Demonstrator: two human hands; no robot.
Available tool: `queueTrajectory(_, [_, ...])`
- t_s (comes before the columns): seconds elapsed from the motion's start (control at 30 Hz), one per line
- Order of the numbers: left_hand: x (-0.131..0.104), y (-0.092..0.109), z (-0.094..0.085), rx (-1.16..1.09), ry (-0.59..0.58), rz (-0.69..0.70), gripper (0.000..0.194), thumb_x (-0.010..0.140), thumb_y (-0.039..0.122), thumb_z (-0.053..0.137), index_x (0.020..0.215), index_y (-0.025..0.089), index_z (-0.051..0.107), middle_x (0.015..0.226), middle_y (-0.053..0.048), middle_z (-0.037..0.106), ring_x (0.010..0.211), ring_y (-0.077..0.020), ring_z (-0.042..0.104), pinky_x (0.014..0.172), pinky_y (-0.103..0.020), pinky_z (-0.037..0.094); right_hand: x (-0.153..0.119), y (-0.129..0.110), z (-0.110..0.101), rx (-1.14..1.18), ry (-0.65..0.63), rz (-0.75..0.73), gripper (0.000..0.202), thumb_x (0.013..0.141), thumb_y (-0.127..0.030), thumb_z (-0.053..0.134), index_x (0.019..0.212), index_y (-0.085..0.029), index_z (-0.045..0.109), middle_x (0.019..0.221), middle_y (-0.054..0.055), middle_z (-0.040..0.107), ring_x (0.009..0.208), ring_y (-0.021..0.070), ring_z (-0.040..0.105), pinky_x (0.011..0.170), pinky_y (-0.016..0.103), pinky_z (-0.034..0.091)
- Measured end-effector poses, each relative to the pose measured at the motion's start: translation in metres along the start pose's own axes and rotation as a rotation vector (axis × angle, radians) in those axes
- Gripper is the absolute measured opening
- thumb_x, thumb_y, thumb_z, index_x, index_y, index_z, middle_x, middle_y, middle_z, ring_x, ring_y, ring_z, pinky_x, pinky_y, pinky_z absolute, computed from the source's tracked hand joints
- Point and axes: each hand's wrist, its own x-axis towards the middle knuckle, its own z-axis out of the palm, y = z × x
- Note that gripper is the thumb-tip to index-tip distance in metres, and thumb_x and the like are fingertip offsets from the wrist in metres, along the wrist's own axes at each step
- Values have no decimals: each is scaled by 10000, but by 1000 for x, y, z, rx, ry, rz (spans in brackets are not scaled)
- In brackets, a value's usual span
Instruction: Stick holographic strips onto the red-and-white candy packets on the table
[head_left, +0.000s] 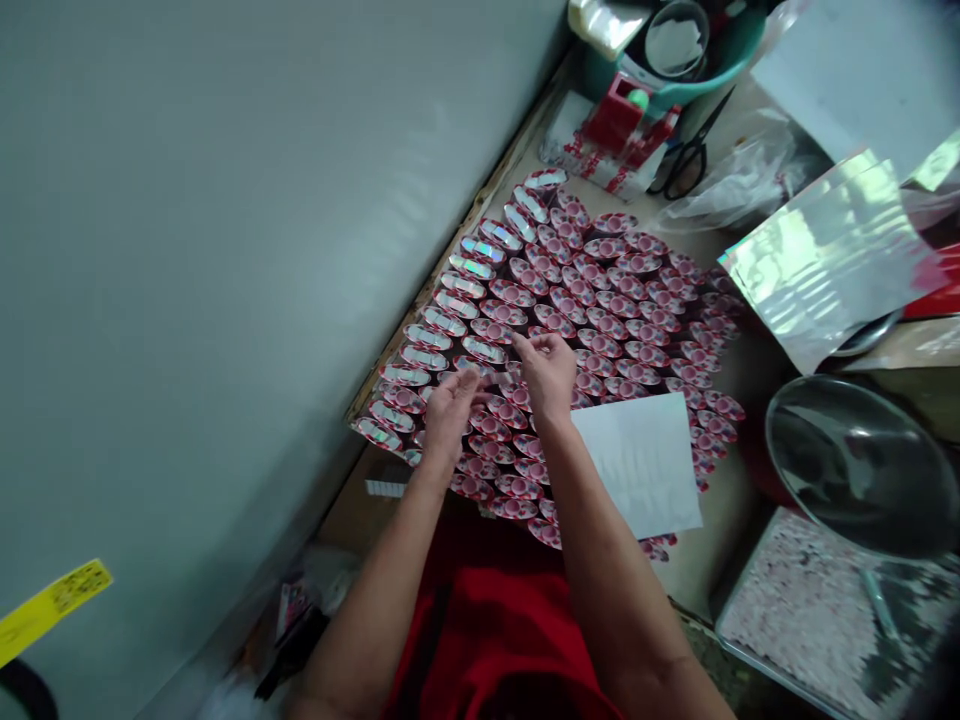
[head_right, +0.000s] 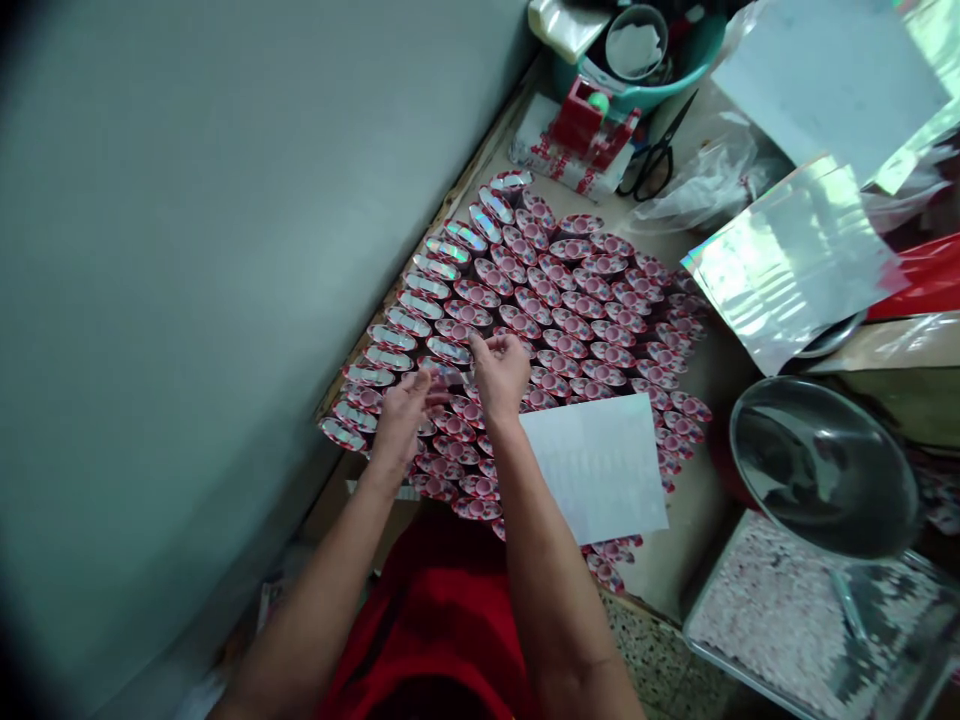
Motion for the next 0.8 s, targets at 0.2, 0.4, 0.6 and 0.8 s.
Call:
queueTrajectory(0.2, [-4, -11, 14, -249, 77, -99, 564, 569, 541, 961, 917, 170, 716, 864, -30, 738, 686, -117, 667, 648, -237, 507, -4, 3, 3, 137, -61, 41, 437, 787, -634, 742, 745, -241, 556, 552, -58, 538, 530, 143, 496, 552, 269, 389])
queueTrajectory(0.4, [37, 8, 14, 330, 243, 275, 257, 801, 436, 815, 839, 186, 768, 788, -24, 702, 736, -151, 632, 744, -274, 507, 4, 20, -3, 417, -155, 115, 581, 508, -461, 922, 915, -215, 588, 701, -41, 663, 633, 161, 624, 646, 288, 503])
queueTrajectory(0.6, [84, 28, 26, 936, 381, 520, 120, 843, 357, 806, 835, 237, 805, 1022, -85, 694, 1033, -267, 624, 1011, -417, 476, 30, 23, 22, 91, 96, -32, 322, 657, -375, 797, 860, -228, 595, 751, -28, 690, 718, 191, 665, 744, 317, 511])
queueTrajectory(0.8, [93, 26, 29, 1043, 424, 486, 126, 858, 380, 798, 867, 254, 805, 1120, -90, 660, 1145, -299, 585, 1060, -458, 449, 43, 16, 30, -158, 104, -60, 212, 710, -299, 724, 878, -248, 607, 795, -27, 724, 766, 216, 679, 789, 329, 474])
